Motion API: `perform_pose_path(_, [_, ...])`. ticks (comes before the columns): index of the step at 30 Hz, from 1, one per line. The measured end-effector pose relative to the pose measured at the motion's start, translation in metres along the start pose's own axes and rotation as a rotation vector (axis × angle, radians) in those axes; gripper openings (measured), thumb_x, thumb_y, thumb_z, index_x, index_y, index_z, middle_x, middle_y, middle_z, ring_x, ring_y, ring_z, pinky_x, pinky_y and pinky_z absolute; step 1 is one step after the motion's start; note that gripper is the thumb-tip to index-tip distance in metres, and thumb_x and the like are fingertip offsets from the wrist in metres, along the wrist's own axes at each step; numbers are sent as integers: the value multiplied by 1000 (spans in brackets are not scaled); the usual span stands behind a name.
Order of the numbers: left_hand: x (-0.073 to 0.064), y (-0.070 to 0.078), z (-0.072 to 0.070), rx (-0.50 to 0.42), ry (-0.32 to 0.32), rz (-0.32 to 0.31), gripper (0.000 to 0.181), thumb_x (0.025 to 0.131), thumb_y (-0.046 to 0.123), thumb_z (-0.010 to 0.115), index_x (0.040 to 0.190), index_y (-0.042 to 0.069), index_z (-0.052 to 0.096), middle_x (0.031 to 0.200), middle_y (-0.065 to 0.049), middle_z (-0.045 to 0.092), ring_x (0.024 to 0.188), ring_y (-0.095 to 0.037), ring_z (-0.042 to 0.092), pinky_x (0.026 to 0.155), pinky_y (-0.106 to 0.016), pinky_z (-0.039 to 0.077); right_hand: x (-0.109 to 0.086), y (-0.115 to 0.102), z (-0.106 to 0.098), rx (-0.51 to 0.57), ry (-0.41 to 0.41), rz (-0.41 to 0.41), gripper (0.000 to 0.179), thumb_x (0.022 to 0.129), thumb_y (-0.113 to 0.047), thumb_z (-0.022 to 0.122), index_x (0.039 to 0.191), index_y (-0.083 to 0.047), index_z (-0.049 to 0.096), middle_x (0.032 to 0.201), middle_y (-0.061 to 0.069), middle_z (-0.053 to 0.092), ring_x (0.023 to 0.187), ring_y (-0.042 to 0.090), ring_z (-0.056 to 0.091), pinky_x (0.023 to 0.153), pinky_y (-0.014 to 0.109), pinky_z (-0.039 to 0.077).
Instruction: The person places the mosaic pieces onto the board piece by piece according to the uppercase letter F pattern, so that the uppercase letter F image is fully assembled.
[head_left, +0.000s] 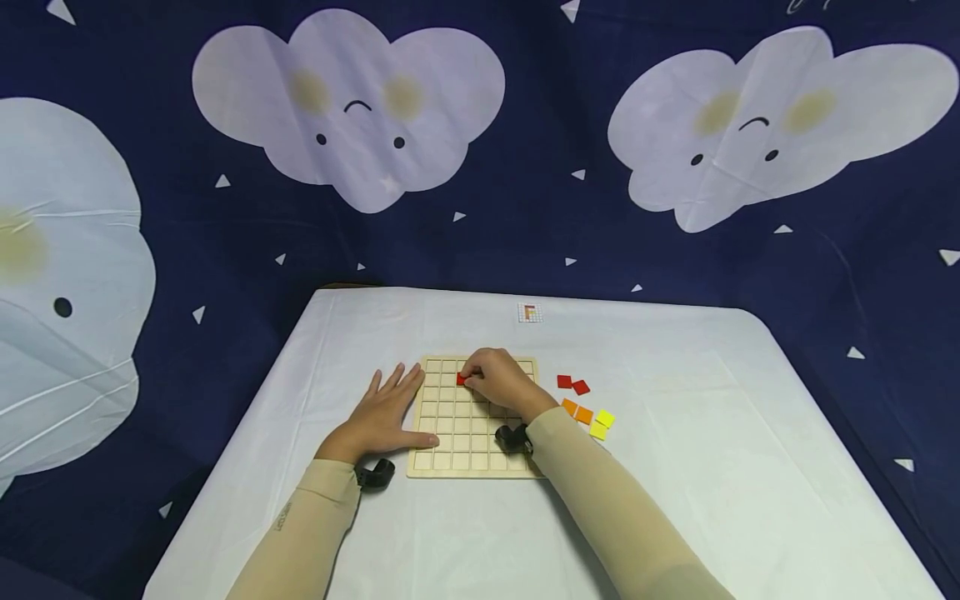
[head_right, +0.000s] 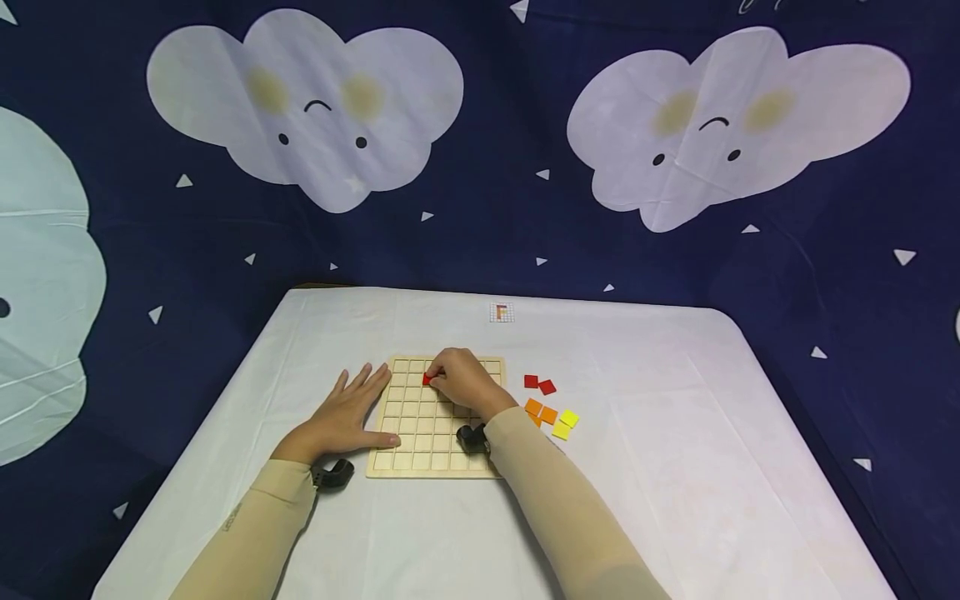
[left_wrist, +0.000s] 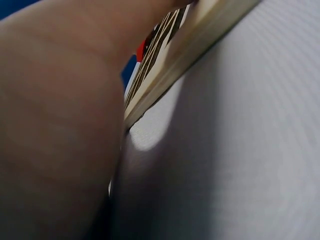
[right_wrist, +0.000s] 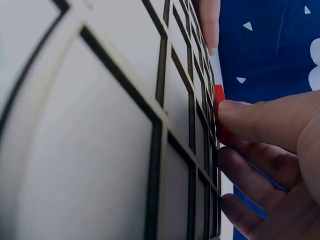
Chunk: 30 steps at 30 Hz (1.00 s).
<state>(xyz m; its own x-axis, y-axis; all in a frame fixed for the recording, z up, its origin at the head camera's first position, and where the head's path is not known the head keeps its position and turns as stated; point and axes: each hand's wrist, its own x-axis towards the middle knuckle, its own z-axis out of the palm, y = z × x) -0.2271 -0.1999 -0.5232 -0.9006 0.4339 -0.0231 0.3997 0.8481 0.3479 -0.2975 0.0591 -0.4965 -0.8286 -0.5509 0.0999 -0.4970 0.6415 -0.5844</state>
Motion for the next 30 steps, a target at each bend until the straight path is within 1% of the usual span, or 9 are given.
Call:
perform_pose_path(8, [0, 0, 0, -1, -4, 1, 130, 78, 85, 68, 168, 3, 20, 174, -10, 15, 159, -33, 4, 124, -58, -5, 0, -1, 1, -2, 5, 26, 9, 97, -8, 79, 104, -11, 80, 112, 3, 72, 104, 19, 67, 89, 34, 56])
perform_pose_path(18, [0, 1, -1, -4, -6, -1, 130, 78, 84, 68, 167, 2, 21, 174, -11, 15, 159, -33, 4, 124, -59, -4, 0, 0, 2, -4, 27, 18, 10, 95, -7, 80, 104, -12, 81, 111, 3, 75, 104, 19, 69, 90, 34, 57])
perform_pose_path(24, [-1, 0, -1, -8, -1, -1, 130, 78, 84, 69, 167, 3, 21, 174, -11, 15, 159, -33, 4, 124, -59, -4, 0, -1, 3, -18, 40, -9, 7, 96, -7, 80, 100, -11, 81, 108, 2, 75, 102, 19, 70, 88, 34, 57])
perform_pose_path(30, [0, 0, 0, -7, 4, 3, 130, 78, 84, 69, 167, 3, 21, 174, -11, 15, 159, -33, 4, 124, -59, -5, 0, -2, 3, -31, 36, -6, 6, 96, -7, 79, 99, -11, 81, 109, 3, 75, 105, 20, 70, 91, 35, 57])
